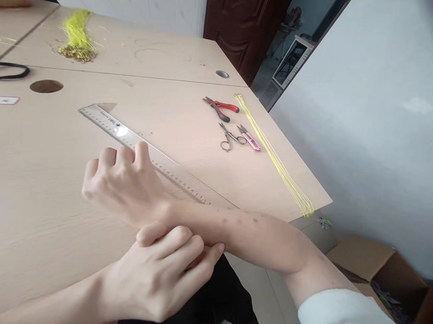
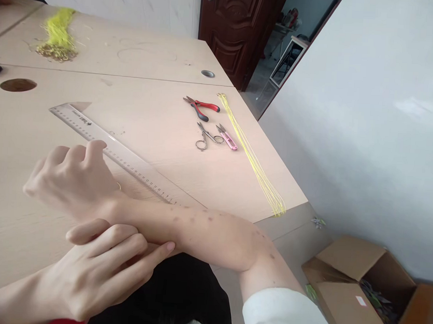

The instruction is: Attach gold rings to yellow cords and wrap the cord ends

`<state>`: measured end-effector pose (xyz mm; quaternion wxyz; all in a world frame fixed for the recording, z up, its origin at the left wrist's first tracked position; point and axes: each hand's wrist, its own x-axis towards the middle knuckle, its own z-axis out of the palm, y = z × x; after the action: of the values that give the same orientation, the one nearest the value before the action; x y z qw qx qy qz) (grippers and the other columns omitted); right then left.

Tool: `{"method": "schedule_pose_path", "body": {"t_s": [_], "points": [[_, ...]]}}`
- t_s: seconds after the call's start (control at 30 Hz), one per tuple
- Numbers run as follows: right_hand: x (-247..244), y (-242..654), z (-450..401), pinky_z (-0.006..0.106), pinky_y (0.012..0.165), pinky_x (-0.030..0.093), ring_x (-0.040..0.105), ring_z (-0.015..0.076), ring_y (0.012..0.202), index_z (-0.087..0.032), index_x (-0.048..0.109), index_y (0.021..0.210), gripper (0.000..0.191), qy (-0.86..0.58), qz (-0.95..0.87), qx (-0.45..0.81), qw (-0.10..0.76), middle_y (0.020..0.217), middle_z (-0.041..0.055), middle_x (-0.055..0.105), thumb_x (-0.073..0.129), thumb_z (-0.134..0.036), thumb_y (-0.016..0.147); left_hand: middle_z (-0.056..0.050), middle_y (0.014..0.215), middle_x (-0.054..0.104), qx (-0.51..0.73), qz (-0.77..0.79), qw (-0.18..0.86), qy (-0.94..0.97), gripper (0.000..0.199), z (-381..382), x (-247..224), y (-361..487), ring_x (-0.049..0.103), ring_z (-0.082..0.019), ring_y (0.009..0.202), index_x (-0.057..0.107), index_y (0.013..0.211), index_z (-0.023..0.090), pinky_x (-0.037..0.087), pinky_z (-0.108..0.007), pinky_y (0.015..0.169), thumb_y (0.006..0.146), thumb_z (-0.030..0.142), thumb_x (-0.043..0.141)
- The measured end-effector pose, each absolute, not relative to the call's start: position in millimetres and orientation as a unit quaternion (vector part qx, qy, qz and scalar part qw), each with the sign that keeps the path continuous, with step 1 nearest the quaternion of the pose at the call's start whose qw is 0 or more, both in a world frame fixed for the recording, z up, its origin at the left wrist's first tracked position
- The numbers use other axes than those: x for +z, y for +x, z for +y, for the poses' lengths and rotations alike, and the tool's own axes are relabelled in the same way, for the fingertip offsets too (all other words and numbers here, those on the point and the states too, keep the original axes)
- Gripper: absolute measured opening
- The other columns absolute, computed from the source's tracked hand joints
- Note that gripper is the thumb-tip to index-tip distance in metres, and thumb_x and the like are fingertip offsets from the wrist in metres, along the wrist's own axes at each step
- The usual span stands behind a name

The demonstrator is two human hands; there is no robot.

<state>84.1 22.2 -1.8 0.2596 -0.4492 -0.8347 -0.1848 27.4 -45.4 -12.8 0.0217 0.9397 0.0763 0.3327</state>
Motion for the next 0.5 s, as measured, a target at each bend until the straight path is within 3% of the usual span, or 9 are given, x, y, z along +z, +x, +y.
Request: {"method": "schedule_pose_path", "body": {"t_s": [0.17,0.37,0.5], "points": [[-1.3,85.2,21.8,0.044,0.068,0.043,0.057,0.0194,0.059,-0.008,0.059,0.069,0.032,-0.451,-0.834,-0.188,0.256,0.066,0.0099,0.060,0.032,0.009,0.073,-0.001,0.066,0.055,0.328,0.082,-0.004,0.941,0.026,-45.2,-13.3,27.0,0.046,-0.015,0.064,0.060,0.106,0.010,0.034,-0.030,0.058,0.083,0.009,0.051],[-1.8,88.2,31.1,0.044,0.071,0.044,0.059,0.0195,0.062,-0.008,0.058,0.070,0.032,-0.465,-0.835,-0.178,0.234,0.068,0.0104,0.061,0.032,0.010,0.073,0.000,0.065,0.052,0.290,0.112,-0.065,0.948,0.049,-48.2,-15.8,33.7,0.043,-0.017,0.065,0.051,0.125,0.008,0.031,-0.032,0.059,0.077,0.009,0.058],[4.0,89.1,35.4,0.052,0.082,0.040,0.061,0.0214,0.074,-0.005,0.057,0.082,0.034,-0.475,-0.858,-0.131,0.146,0.082,0.0140,0.062,0.027,0.010,0.076,-0.001,0.067,0.053,0.277,0.106,-0.082,0.951,0.051,-51.8,-16.6,40.5,0.043,-0.017,0.066,0.049,0.126,0.007,0.030,-0.032,0.061,0.076,0.011,0.060]]}}
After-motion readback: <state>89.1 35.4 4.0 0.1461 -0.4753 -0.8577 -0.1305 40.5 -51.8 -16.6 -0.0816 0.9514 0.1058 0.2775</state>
